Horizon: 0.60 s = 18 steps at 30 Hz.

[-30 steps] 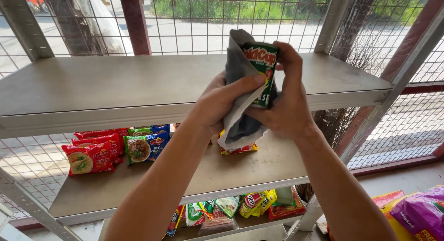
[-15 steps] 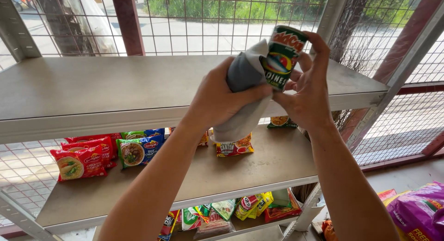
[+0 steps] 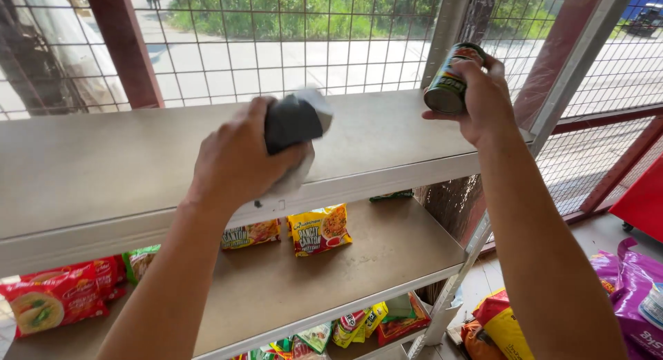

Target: The person is wiping dust off of canned sardine containers with a cloth and placing them onto a grocery shelf.

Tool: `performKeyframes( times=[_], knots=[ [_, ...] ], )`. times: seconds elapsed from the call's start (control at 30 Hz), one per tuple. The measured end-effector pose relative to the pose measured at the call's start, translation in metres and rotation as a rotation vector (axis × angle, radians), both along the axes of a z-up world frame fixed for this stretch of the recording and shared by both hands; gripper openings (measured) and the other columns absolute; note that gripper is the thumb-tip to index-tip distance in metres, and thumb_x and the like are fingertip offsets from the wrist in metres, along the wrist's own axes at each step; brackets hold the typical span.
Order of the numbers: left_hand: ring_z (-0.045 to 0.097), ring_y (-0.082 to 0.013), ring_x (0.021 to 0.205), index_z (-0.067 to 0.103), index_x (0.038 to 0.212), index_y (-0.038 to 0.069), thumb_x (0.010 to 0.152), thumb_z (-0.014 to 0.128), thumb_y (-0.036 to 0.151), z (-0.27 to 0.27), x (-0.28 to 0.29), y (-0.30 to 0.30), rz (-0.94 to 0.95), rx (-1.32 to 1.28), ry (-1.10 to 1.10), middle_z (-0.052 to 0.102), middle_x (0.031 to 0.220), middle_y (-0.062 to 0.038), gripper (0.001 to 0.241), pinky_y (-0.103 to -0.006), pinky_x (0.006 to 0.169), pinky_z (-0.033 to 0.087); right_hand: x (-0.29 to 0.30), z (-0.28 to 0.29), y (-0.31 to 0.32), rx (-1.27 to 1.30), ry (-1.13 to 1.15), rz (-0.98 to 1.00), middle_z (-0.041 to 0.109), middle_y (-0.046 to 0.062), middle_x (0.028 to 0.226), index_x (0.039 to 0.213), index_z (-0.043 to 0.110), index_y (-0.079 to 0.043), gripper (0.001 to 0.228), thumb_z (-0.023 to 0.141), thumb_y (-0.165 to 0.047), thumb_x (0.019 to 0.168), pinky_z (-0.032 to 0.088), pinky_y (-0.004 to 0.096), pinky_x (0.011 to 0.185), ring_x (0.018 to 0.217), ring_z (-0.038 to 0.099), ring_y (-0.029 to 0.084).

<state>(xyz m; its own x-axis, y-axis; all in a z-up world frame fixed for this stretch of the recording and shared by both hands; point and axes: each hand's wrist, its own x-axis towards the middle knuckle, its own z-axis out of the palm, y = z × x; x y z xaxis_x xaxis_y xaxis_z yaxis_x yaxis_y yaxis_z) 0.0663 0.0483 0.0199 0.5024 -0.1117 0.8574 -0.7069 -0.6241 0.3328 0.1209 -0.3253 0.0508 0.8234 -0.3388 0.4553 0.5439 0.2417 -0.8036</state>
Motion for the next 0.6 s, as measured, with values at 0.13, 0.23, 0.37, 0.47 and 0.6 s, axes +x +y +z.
performKeyframes(
  times=[0.13,0.23,0.37,0.47,0.6],
  knots=[
    [0.071,-0.0371,0.093,0.057,0.132,0.011,0.078,0.075,0.057,0.006,0.005,-0.009,0.158,0.313,0.258,0.071,0.11,-0.016,0.074,-0.0495,0.084,0.055,0.038,0.022,-0.038,-0.577,0.07,-0.38,0.067,0.013,0.115,0.13,0.046,-0.011,0.065,0.086,-0.025,0.081,0.061,0.042,0.082,0.106,0.073,0.027],
    [0.071,-0.0359,0.097,0.055,0.135,0.009,0.078,0.072,0.061,0.009,0.003,-0.009,0.204,0.342,0.314,0.07,0.115,-0.016,0.079,-0.0489,0.086,0.055,0.064,0.031,-0.058,-0.867,0.08,-0.474,0.068,0.017,0.117,0.124,0.053,-0.005,0.06,0.09,-0.027,0.082,0.059,0.039,0.091,0.111,0.07,0.028],
    [0.071,-0.0332,0.101,0.054,0.138,0.015,0.08,0.069,0.061,0.02,-0.004,-0.011,0.234,0.362,0.498,0.07,0.118,-0.012,0.076,-0.0458,0.093,0.054,0.105,0.034,-0.081,-1.104,0.126,-0.531,0.069,0.022,0.111,0.122,0.053,-0.001,0.06,0.09,-0.031,0.086,0.06,0.039,0.086,0.105,0.069,0.03],
    [0.07,-0.0349,0.102,0.054,0.142,0.015,0.079,0.07,0.062,0.016,0.001,-0.01,0.227,0.358,0.457,0.069,0.117,-0.014,0.08,-0.0468,0.092,0.053,0.121,0.04,-0.085,-1.037,0.308,-0.447,0.065,0.019,0.11,0.121,0.052,-0.001,0.055,0.082,-0.032,0.087,0.06,0.039,0.068,0.088,0.073,0.029],
    [0.069,-0.0358,0.101,0.052,0.144,0.015,0.076,0.071,0.061,0.016,0.005,-0.012,0.234,0.37,0.467,0.068,0.117,-0.015,0.084,-0.0467,0.09,0.053,0.137,0.043,-0.084,-1.153,0.378,-0.462,0.067,0.021,0.108,0.115,0.056,0.001,0.051,0.082,-0.033,0.087,0.063,0.034,0.06,0.081,0.073,0.027]
  ],
)
